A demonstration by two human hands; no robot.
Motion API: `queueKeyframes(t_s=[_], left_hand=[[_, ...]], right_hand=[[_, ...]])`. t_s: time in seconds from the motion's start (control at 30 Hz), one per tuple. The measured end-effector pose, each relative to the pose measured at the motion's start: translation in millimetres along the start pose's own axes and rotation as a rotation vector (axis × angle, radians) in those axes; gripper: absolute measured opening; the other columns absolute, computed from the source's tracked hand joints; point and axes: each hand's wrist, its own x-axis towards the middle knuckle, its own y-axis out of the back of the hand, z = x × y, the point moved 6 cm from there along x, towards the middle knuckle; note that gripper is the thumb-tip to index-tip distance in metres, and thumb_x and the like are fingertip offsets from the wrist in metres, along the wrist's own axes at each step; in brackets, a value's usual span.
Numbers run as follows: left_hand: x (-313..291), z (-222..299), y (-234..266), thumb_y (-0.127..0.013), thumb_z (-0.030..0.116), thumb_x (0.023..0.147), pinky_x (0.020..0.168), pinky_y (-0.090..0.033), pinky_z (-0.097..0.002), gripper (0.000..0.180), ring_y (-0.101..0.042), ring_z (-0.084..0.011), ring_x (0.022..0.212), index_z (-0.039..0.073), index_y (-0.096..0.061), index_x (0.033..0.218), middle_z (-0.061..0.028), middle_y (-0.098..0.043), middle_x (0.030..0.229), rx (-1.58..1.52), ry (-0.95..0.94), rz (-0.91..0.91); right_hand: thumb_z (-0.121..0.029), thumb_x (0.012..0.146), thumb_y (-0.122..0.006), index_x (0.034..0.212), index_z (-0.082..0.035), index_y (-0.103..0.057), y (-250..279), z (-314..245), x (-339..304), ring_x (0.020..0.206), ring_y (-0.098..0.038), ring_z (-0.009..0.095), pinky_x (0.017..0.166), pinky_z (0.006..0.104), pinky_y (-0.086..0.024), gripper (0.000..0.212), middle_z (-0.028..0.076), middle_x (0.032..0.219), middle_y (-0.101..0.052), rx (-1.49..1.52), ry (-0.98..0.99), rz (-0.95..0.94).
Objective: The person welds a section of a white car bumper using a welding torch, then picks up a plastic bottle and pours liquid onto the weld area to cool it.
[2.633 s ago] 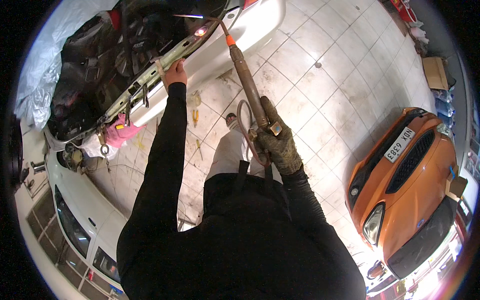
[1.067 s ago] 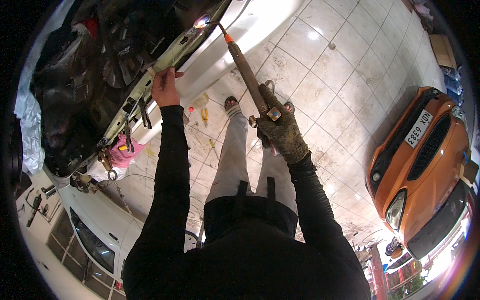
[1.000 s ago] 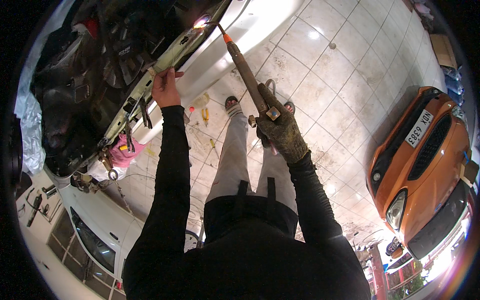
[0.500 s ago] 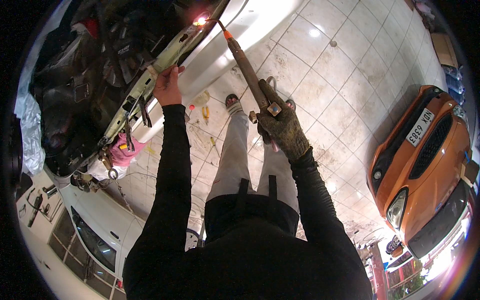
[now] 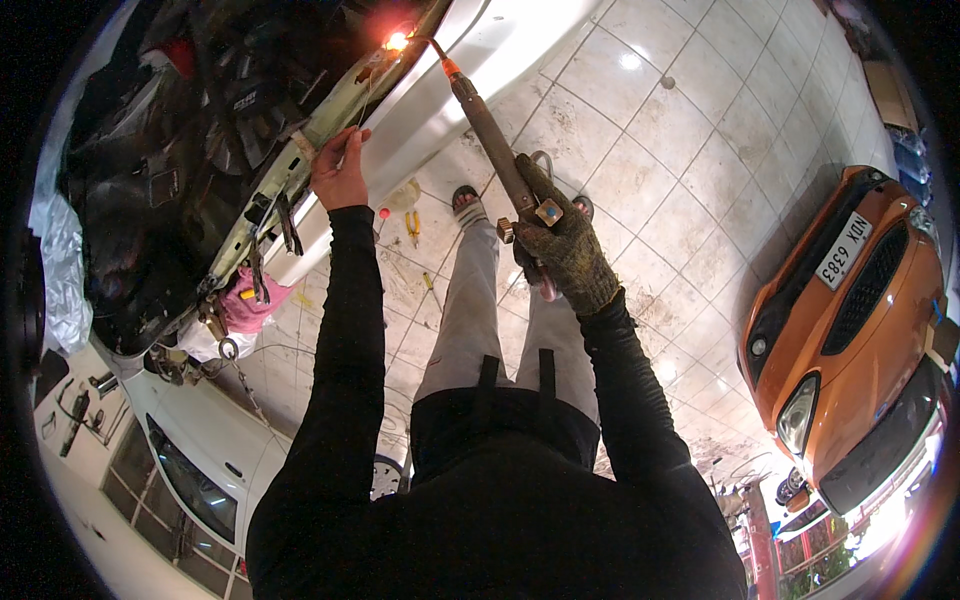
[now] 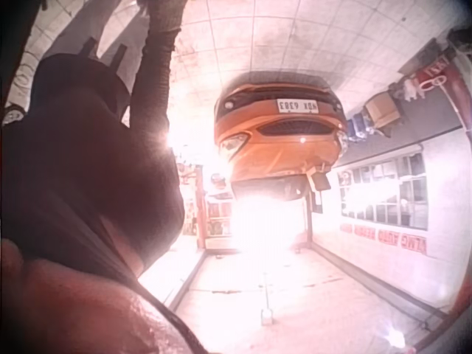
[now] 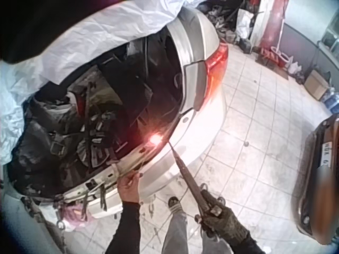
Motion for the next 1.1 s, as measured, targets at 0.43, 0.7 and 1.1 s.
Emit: queueKeyframes(t_s=[0.43, 0.7, 1.1], left_hand=[[3.3, -5.9, 1.0, -0.073, 0.027, 0.098, 0.119, -0.021, -0.0366, 0.012, -0.073, -0.0061, 0.096, 0.016, -0.076, 0.103, 0.0047, -0.082, 0.094, -0.026, 0.028, -0.019], [2.4, 1.1, -0.3, -0.074, 0.022, 0.097, 0.118, -0.025, -0.0358, 0.014, -0.074, -0.0073, 0.093, 0.011, -0.077, 0.104, 0.0001, -0.082, 0.092, -0.030, 0.038, -0.008], [2.6, -2.4, 0.6, -0.074, 0.025, 0.098, 0.119, -0.023, -0.0377, 0.014, -0.072, -0.0071, 0.096, 0.012, -0.078, 0.102, 0.0006, -0.082, 0.092, -0.039, 0.044, 0.009]], right_hand=[[-0.014, 0.099, -0.067, 0.137, 0.002, -0.051, -1.1, -9.0, 0.1, 0.045, -0.054, 0.014, 0.038, 0.0283, -0.043, 0.044, 0.007, 0.065, -0.060, -0.013, 0.035, 0.014], [-0.014, 0.097, -0.068, 0.162, -0.005, -0.034, 7.2, -1.0, 0.8, 0.048, -0.055, 0.013, 0.041, 0.0274, -0.045, 0.074, 0.006, 0.076, -0.064, -0.091, -0.073, -0.034], [-0.011, 0.097, -0.066, 0.162, -0.004, -0.032, -2.6, -15.9, -1.1, 0.047, -0.053, 0.014, 0.041, 0.0290, -0.044, 0.074, 0.005, 0.074, -0.062, -0.064, -0.046, -0.052]])
